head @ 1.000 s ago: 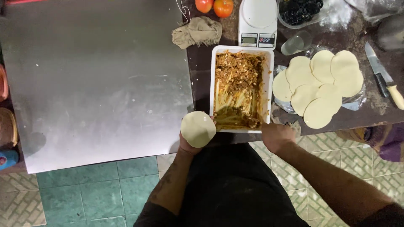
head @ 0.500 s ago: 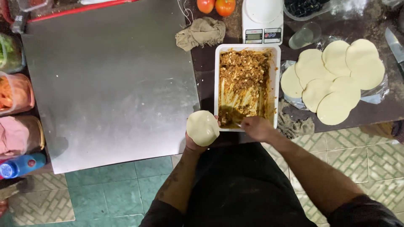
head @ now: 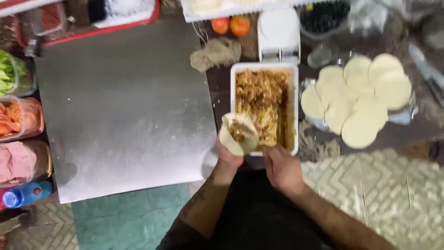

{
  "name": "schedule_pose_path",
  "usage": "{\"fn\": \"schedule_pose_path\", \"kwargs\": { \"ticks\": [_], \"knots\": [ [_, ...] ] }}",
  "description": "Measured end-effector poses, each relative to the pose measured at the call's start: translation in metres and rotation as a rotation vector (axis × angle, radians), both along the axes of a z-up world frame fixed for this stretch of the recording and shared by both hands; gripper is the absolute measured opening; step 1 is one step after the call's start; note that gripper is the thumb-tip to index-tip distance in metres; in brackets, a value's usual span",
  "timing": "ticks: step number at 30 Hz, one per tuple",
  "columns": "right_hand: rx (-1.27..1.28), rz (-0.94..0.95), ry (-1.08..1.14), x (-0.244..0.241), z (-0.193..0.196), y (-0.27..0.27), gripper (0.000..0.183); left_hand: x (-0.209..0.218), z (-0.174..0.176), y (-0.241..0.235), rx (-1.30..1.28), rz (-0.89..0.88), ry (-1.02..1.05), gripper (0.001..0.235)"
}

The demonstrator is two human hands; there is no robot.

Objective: Filling and folding empanada dough with a meat mixture.

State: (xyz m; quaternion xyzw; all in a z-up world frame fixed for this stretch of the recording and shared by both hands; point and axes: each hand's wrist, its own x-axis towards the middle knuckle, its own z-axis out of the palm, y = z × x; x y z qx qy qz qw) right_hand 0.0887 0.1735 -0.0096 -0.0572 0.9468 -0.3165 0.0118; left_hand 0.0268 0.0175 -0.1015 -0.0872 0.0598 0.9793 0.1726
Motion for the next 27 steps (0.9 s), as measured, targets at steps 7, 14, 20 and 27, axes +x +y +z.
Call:
{"fn": "schedule_pose_path", "kwargs": {
  "ticks": [7, 14, 20, 27],
  "knots": [
    [-0.07, 0.041, -0.072, 0.001, 0.002, 0.008, 0.008, 0.002, -0.008, -0.004, 0.116, -0.029, -0.057, 0.056],
    [0.07, -0.019, -0.127, -0.042, -0.043, 0.033, 0.012, 0.015, -0.017, -0.046, -0.061, 0.011, -0.097, 0.06],
    [0.433, 0.005, -0.238, -0.08, -0.103, 0.04, 0.013, 0.04, -0.036, -0.076, -0.169, 0.019, -0.226, 0.057],
    [0.578, 0.207, -0.339, -0.057, -0.128, 0.042, 0.021, 0.05, -0.034, -0.096, -0.257, 0.001, -0.404, 0.071]
  ]
}}
